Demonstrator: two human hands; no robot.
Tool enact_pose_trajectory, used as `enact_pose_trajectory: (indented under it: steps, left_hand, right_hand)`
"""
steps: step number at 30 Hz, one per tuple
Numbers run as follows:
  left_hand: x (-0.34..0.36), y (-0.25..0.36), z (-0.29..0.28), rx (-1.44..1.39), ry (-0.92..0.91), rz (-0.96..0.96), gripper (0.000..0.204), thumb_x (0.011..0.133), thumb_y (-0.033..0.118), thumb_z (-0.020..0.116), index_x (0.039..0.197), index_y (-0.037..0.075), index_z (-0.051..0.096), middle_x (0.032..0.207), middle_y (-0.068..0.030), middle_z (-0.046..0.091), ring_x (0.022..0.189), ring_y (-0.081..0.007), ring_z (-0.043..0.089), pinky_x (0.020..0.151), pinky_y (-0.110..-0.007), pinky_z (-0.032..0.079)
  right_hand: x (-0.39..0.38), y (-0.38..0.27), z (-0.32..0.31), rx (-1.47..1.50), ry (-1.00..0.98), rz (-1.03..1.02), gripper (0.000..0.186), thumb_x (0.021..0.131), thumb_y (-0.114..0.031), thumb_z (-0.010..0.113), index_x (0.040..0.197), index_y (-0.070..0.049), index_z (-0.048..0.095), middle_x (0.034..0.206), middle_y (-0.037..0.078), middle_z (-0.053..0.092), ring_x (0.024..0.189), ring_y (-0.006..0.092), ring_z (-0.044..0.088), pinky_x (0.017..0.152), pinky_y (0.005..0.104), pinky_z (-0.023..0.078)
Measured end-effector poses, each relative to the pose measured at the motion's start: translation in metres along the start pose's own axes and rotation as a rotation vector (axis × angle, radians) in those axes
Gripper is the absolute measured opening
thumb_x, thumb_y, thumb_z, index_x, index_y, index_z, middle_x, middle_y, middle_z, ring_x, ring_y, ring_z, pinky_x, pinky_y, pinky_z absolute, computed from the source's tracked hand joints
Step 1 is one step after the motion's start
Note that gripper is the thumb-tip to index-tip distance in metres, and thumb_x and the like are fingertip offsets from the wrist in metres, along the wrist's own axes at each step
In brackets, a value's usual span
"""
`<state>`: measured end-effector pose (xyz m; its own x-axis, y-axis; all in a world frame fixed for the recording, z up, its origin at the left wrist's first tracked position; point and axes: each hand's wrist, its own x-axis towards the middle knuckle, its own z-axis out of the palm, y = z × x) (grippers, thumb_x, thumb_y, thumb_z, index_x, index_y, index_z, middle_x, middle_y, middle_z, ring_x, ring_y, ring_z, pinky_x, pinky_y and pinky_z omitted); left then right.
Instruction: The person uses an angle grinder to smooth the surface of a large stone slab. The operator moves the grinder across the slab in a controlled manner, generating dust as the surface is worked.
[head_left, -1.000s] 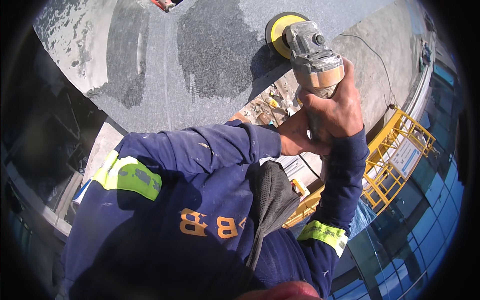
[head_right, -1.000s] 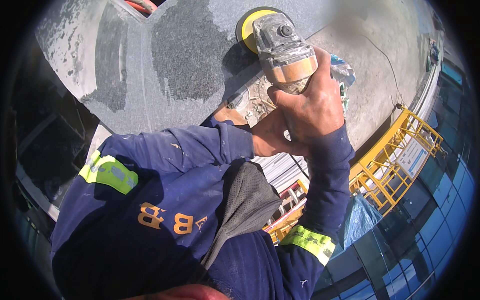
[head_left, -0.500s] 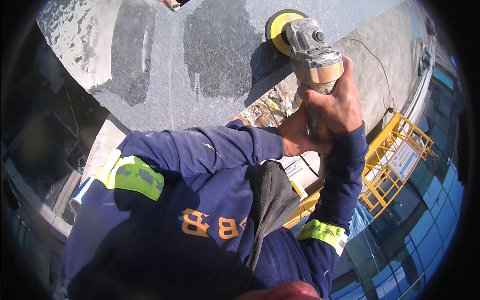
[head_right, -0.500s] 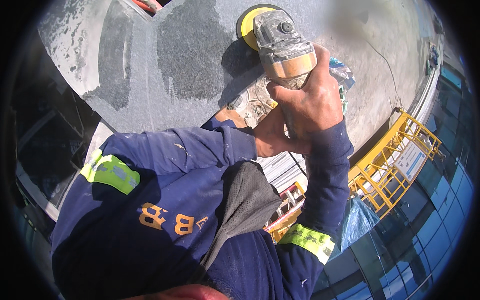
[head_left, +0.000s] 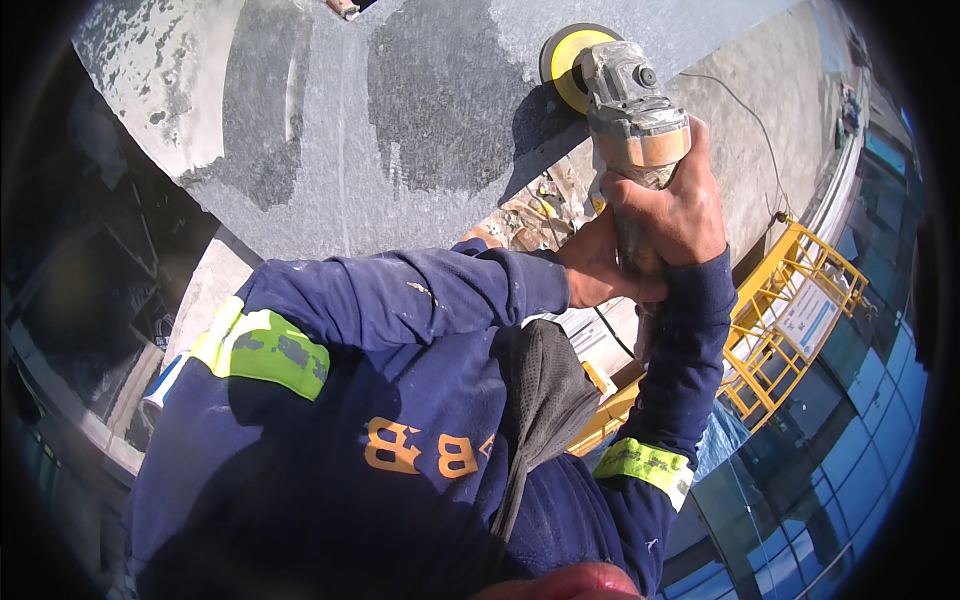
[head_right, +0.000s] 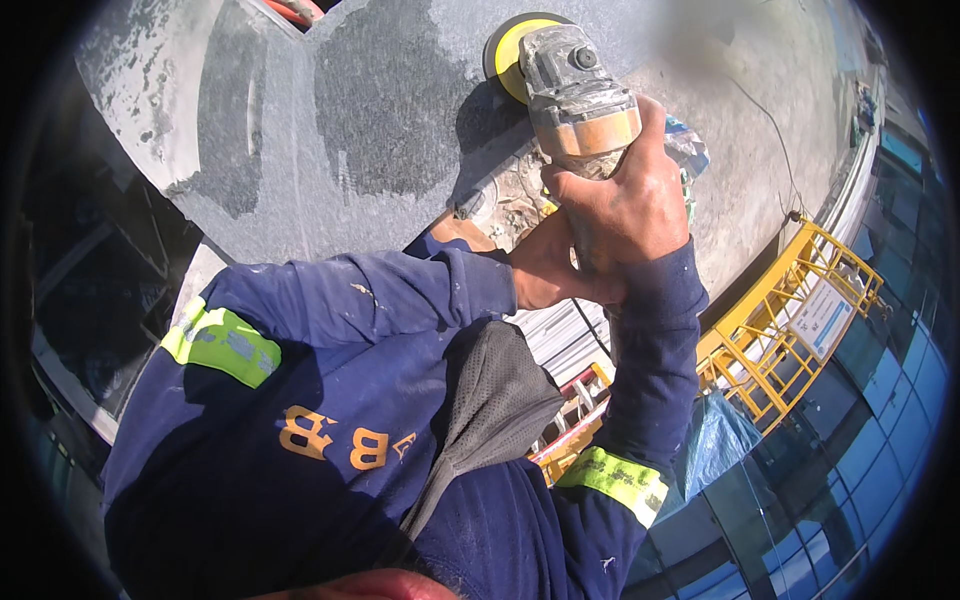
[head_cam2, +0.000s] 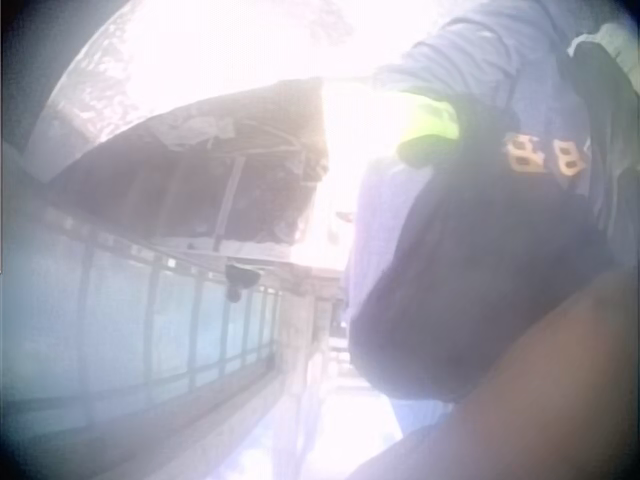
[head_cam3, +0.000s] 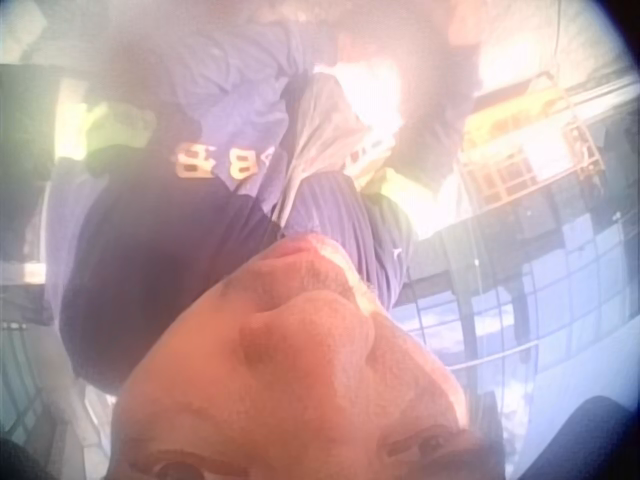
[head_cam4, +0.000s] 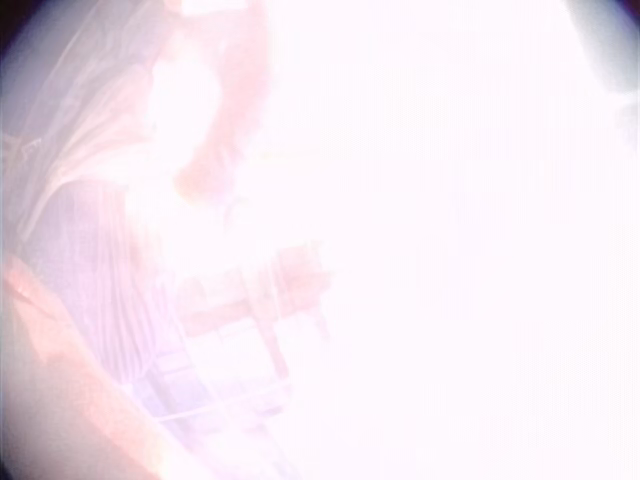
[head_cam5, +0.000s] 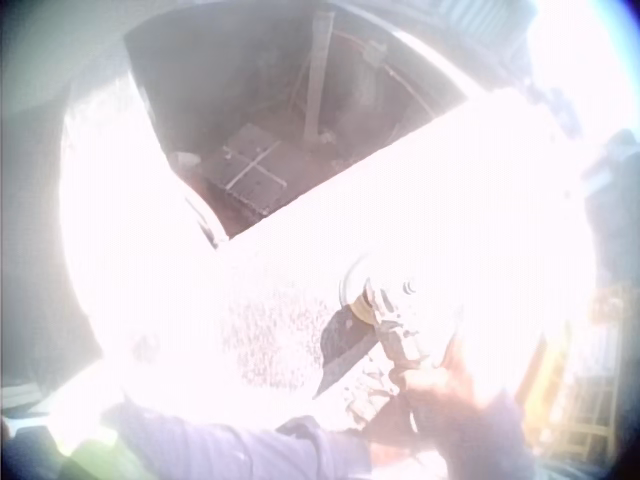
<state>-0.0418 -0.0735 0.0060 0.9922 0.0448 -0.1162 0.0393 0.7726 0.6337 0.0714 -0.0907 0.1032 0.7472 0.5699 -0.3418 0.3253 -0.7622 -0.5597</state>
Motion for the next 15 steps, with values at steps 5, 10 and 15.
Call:
enact_pose_trajectory:
  steps: [5,10,15]
  left_hand:
    - [-0.001,0.000,0.002,-0.124,-0.005,-0.067,0.087,0.068,0.007,0.086,0.140,0.001,0.037,0.126,-0.0130,0.058,0.122,-0.0248,0.053,0.105,-0.037,0.042]
    - [-0.004,0.000,0.003,0.019,-0.025,0.001,0.074,0.071,0.005,0.084,0.133,0.002,0.043,0.116,-0.0114,0.063,0.116,-0.0232,0.056,0.099,-0.038,0.046]
    - [-0.002,0.000,0.001,-0.051,-0.111,-0.111,0.086,0.070,0.011,0.087,0.137,0.003,0.034,0.125,-0.0127,0.058,0.114,-0.0260,0.059,0.095,-0.039,0.050]
  right_hand:
    - [-0.002,0.002,0.003,0.016,0.051,0.000,0.080,0.065,-0.025,0.080,0.129,0.002,0.039,0.106,0.021,0.066,0.100,0.0324,0.066,0.087,0.0391,0.052]
    - [-0.011,0.002,0.001,-0.076,0.007,-0.057,0.076,0.066,-0.025,0.079,0.125,0.003,0.040,0.101,0.023,0.068,0.096,0.0367,0.068,0.084,0.0409,0.054]
    - [-0.011,0.009,-0.001,0.060,0.077,0.136,0.084,0.066,-0.024,0.081,0.131,0.003,0.036,0.115,0.016,0.062,0.104,0.0240,0.062,0.093,0.0349,0.049]
